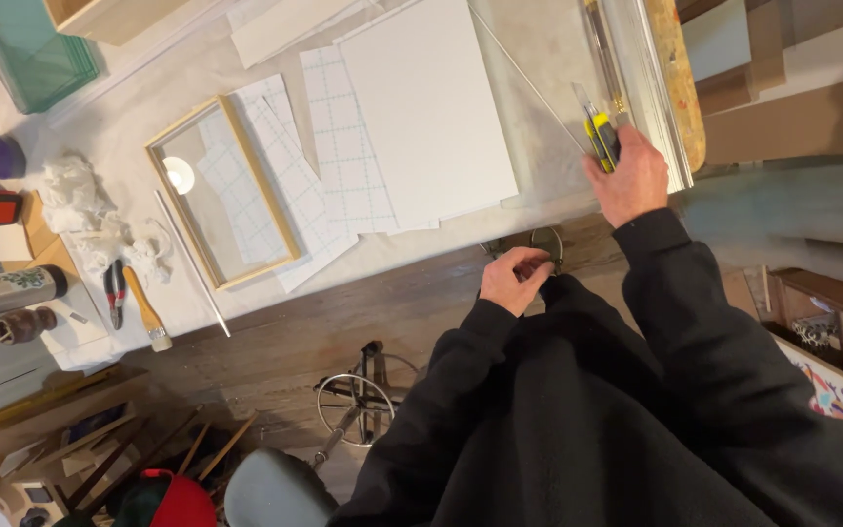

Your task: Cutting a white foam board to size for a picture frame using a utility knife.

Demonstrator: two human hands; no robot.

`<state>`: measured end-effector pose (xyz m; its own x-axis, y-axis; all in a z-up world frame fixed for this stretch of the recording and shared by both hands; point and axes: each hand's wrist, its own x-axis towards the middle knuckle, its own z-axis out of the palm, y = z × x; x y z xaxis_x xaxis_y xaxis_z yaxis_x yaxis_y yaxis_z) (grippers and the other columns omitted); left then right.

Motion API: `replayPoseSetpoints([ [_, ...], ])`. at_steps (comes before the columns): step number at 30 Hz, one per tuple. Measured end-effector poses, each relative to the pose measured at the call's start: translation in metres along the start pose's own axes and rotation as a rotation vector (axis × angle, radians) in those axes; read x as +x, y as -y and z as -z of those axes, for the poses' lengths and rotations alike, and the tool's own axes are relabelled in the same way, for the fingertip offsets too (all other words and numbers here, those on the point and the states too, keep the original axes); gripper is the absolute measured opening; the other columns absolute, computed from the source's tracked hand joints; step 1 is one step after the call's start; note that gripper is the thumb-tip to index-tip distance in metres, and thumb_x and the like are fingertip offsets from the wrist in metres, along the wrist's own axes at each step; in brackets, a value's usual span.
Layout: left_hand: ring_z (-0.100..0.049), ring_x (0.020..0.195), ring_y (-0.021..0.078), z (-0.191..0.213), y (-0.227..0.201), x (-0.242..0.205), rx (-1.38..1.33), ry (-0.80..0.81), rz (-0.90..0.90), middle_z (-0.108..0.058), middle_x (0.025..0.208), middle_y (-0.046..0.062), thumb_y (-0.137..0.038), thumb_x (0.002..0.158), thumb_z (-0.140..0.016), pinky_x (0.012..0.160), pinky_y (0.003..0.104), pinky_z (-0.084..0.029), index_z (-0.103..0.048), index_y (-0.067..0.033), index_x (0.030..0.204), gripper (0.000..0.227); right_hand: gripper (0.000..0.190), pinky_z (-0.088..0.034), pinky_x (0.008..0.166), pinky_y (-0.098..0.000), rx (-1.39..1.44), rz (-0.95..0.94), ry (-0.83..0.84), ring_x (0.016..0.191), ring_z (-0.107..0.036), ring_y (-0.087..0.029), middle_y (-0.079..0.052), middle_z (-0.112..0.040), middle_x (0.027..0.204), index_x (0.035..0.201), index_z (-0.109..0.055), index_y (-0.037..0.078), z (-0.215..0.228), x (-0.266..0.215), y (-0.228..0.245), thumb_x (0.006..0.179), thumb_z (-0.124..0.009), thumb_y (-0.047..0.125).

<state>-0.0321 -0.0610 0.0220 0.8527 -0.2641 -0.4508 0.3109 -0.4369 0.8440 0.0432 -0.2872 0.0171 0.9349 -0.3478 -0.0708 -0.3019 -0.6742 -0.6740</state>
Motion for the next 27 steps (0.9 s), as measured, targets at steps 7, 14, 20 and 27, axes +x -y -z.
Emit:
replayPoseSetpoints([
  [7,-0.067,0.071,0.0122,-0.011,0.015,-0.015,0.084,0.122,0.098,-0.077,0.087,0.003,-0.026,0.083,-0.079,0.069,0.029,-0.056,-0.078,-0.0097,0.105,0.027,0.043,-0.053,0.073,-0.0501,-0.017,0.039,-0.029,0.085,-0.066,-0.045,-0.023,-0.067,0.096,0.104,-0.062,-0.003,0.011,0.002,-0.007,0.079,-0.088,0.020],
  [14,-0.070,0.074,0.0136,-0.014,0.044,-0.026,0.058,0.138,0.184,-0.077,0.086,0.005,-0.029,0.082,-0.080,0.072,0.030,-0.057,-0.078,-0.0089,0.105,0.030,0.035,-0.054,0.076,-0.0486,0.035,-0.090,0.066,0.084,-0.068,-0.041,-0.019,-0.069,0.087,0.100,-0.063,0.000,0.016,-0.006,-0.017,0.085,-0.086,0.021],
  [20,-0.072,0.075,0.0147,-0.015,0.056,-0.025,0.092,0.166,0.199,-0.077,0.086,0.006,-0.030,0.084,-0.078,0.074,0.030,-0.058,-0.078,-0.0085,0.106,0.031,0.043,-0.054,0.074,-0.0502,-0.019,-0.065,-0.005,0.083,-0.068,-0.043,-0.023,-0.069,0.092,0.099,-0.063,-0.002,0.008,0.009,-0.021,0.083,-0.090,0.027],
  [27,-0.071,0.076,0.0151,-0.014,0.079,-0.032,0.039,0.135,0.222,-0.076,0.088,0.006,-0.030,0.086,-0.078,0.074,0.032,-0.058,-0.076,-0.0054,0.108,0.033,0.044,-0.055,0.076,-0.0517,-0.065,-0.075,0.035,0.087,-0.068,-0.045,-0.024,-0.070,0.091,0.100,-0.064,-0.002,0.034,-0.015,-0.021,0.079,-0.090,0.027],
])
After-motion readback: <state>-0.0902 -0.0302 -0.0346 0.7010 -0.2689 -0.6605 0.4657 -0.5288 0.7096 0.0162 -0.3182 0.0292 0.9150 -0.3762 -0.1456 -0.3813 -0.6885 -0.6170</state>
